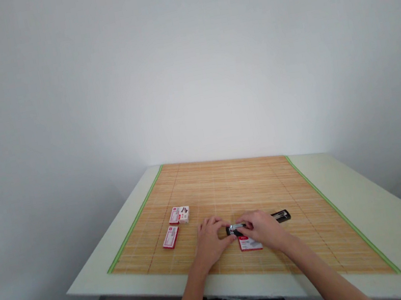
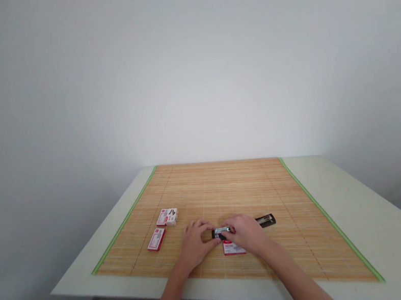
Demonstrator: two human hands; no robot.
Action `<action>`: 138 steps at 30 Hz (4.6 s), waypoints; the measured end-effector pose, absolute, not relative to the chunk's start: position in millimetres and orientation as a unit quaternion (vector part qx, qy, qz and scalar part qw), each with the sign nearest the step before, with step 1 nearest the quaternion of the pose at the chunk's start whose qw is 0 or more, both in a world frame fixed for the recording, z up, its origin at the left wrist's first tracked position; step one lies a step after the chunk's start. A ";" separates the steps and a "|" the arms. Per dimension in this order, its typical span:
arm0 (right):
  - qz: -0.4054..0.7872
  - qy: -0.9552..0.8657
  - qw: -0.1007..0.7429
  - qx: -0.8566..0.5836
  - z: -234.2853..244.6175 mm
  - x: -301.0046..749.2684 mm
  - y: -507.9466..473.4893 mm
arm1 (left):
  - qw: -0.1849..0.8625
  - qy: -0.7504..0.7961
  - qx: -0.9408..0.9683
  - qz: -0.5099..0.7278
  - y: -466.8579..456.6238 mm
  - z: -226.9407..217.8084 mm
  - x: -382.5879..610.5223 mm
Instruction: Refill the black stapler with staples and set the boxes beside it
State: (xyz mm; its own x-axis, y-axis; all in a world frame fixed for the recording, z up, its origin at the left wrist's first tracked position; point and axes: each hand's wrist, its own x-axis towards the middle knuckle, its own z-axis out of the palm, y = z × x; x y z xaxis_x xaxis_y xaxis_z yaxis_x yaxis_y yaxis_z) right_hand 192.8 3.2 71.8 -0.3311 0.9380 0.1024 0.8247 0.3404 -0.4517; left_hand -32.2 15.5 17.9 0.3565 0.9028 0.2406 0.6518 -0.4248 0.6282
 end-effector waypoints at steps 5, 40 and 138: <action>0.148 -0.782 0.158 -0.584 76.7 208.3 -0.8 | 0.215 0.488 0.793 0.294 17.0 14.5 -32.1; 0.162 -0.795 0.212 -0.546 82.4 172.0 4.6 | 0.215 0.490 0.798 0.278 13.4 22.2 -31.6; 0.411 -0.513 0.479 -0.581 22.1 176.1 -52.0 | 0.128 0.594 0.756 0.241 83.6 61.0 -189.9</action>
